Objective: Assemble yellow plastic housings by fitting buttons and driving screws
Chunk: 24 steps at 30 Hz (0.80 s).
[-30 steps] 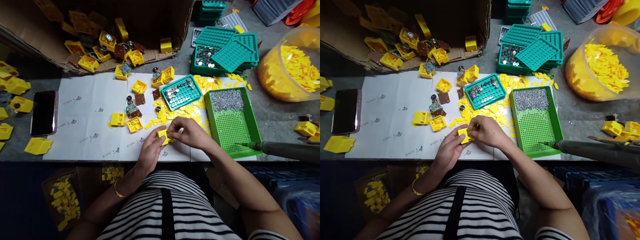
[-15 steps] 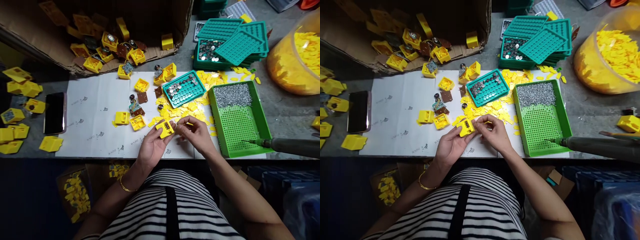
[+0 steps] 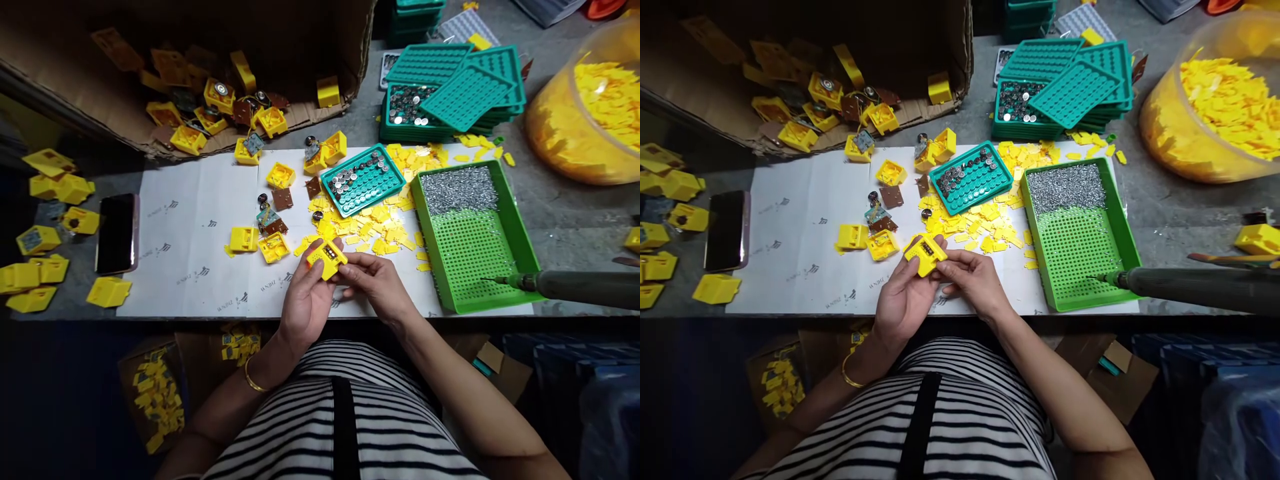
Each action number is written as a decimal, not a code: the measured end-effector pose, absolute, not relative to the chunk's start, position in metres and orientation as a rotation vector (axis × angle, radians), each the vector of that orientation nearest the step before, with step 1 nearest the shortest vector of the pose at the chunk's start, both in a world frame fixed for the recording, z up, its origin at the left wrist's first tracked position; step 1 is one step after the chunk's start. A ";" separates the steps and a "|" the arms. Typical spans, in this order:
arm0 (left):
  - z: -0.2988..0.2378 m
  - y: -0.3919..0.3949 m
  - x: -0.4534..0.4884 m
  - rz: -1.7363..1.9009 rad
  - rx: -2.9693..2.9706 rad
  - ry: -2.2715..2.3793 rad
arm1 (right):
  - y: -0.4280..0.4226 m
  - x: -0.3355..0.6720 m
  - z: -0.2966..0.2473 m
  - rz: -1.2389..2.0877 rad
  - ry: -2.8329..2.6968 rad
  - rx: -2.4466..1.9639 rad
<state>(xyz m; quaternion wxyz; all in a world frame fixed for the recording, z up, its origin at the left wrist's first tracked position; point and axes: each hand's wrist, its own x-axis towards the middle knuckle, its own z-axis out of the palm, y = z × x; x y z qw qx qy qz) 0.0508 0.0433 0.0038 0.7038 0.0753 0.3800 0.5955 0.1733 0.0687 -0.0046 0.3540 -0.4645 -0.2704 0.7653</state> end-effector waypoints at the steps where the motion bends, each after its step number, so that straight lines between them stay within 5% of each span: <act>1: 0.004 0.042 0.051 1.327 0.179 0.846 | 0.068 0.173 -0.005 1.984 -0.694 -1.188; 24: -0.012 0.032 0.037 1.344 0.478 1.066 | 0.067 0.183 -0.014 1.878 -0.834 -1.193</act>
